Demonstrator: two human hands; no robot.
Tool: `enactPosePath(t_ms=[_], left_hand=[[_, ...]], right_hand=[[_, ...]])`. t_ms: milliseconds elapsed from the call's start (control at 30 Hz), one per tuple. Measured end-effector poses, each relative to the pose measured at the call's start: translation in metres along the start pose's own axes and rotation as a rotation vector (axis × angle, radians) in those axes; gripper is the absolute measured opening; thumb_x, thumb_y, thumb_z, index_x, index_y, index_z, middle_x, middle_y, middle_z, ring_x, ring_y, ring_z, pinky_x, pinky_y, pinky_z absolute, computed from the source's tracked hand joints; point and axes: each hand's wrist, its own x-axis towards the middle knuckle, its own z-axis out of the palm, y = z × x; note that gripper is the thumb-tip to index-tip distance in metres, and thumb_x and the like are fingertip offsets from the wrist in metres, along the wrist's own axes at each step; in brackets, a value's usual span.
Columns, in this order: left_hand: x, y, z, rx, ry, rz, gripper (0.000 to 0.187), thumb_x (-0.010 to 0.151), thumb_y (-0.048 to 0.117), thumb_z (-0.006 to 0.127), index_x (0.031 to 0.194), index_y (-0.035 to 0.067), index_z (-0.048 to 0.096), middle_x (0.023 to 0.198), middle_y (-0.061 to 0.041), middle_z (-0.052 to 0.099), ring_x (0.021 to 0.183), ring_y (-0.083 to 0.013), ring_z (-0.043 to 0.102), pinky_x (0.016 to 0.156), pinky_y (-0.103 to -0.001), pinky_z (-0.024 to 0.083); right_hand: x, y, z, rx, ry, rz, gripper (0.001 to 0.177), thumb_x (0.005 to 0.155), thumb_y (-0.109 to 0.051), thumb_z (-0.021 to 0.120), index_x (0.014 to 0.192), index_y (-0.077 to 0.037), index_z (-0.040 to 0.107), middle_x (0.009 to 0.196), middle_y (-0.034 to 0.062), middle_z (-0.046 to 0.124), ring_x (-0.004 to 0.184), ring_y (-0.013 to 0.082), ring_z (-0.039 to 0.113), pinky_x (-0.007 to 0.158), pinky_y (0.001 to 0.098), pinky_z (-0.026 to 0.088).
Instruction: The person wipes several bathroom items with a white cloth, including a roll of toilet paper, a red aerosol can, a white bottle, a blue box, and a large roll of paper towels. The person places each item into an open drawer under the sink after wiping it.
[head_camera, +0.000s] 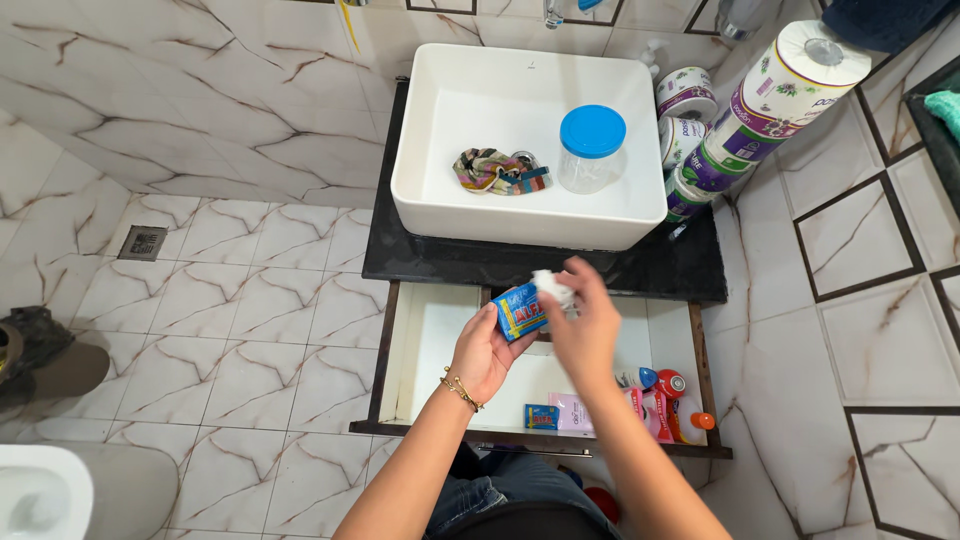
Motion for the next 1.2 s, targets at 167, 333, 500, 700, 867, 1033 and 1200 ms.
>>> enactPosePath(t_ms=[167,333,500,700,867,1033,1200], left_hand=[[-0.004,0.003,0.001,0.102,-0.003,0.024,0.047,0.109,0.031,0.036,0.144,0.002,0.049,0.134,-0.013,0.058,0.121,-0.023,0.061,0.106,-0.045,0.053],[-0.01,0.011,0.006,0.108,0.03,0.056,0.049,0.109,0.033,0.035,0.145,0.002,0.05,0.133,-0.012,0.059,0.119,-0.0214,0.061,0.106,-0.043,0.053],[-0.004,0.012,0.01,0.133,0.131,0.017,0.047,0.11,0.03,0.031,0.146,0.007,0.051,0.129,-0.012,0.061,0.115,-0.0194,0.061,0.1,-0.038,0.053],[-0.001,0.014,0.0,-0.047,0.071,0.033,0.049,0.112,0.03,0.029,0.147,0.005,0.052,0.131,-0.018,0.061,0.116,-0.0237,0.062,0.104,-0.039,0.053],[0.008,0.026,0.001,-0.031,0.088,0.094,0.048,0.109,0.032,0.031,0.144,0.004,0.049,0.137,-0.018,0.059,0.121,-0.0285,0.063,0.106,-0.046,0.052],[0.012,0.019,0.01,-0.039,0.046,0.052,0.047,0.11,0.03,0.034,0.143,0.001,0.049,0.137,-0.017,0.059,0.123,-0.0286,0.062,0.108,-0.046,0.052],[0.014,0.014,0.018,0.083,0.0,0.046,0.046,0.11,0.029,0.034,0.145,0.002,0.05,0.135,-0.017,0.059,0.119,-0.0257,0.061,0.108,-0.044,0.052]], right_hand=[[-0.011,-0.034,0.027,-0.269,0.079,-0.197,0.012,0.089,-0.006,0.073,0.1,-0.003,0.076,0.108,0.0151,0.076,0.107,0.0312,0.072,0.093,0.0397,0.056],[-0.019,-0.048,0.036,-0.256,0.045,-0.288,0.015,0.09,-0.002,0.07,0.104,-0.002,0.076,0.108,0.0153,0.075,0.106,0.0324,0.071,0.093,0.0402,0.056],[-0.028,-0.058,0.042,-0.232,-0.034,-0.363,0.014,0.088,0.001,0.07,0.099,-0.003,0.076,0.106,0.0119,0.076,0.103,0.0296,0.073,0.091,0.0383,0.058],[-0.032,-0.044,0.036,-0.127,-0.252,-0.233,0.016,0.086,-0.002,0.072,0.101,-0.003,0.078,0.103,0.0111,0.078,0.098,0.0257,0.076,0.087,0.0335,0.059],[-0.015,-0.038,0.009,-0.114,-0.299,-0.211,0.016,0.081,-0.004,0.076,0.097,-0.005,0.081,0.102,0.0115,0.08,0.096,0.0263,0.077,0.085,0.0343,0.058],[0.0,-0.04,0.002,-0.115,0.016,-0.078,0.017,0.09,-0.003,0.073,0.106,-0.003,0.076,0.108,0.0145,0.076,0.097,0.0264,0.076,0.087,0.0355,0.059],[-0.013,-0.038,0.015,-0.414,0.016,-0.462,0.027,0.084,0.008,0.065,0.108,0.001,0.073,0.117,0.0186,0.072,0.115,0.036,0.068,0.095,0.0428,0.056]])
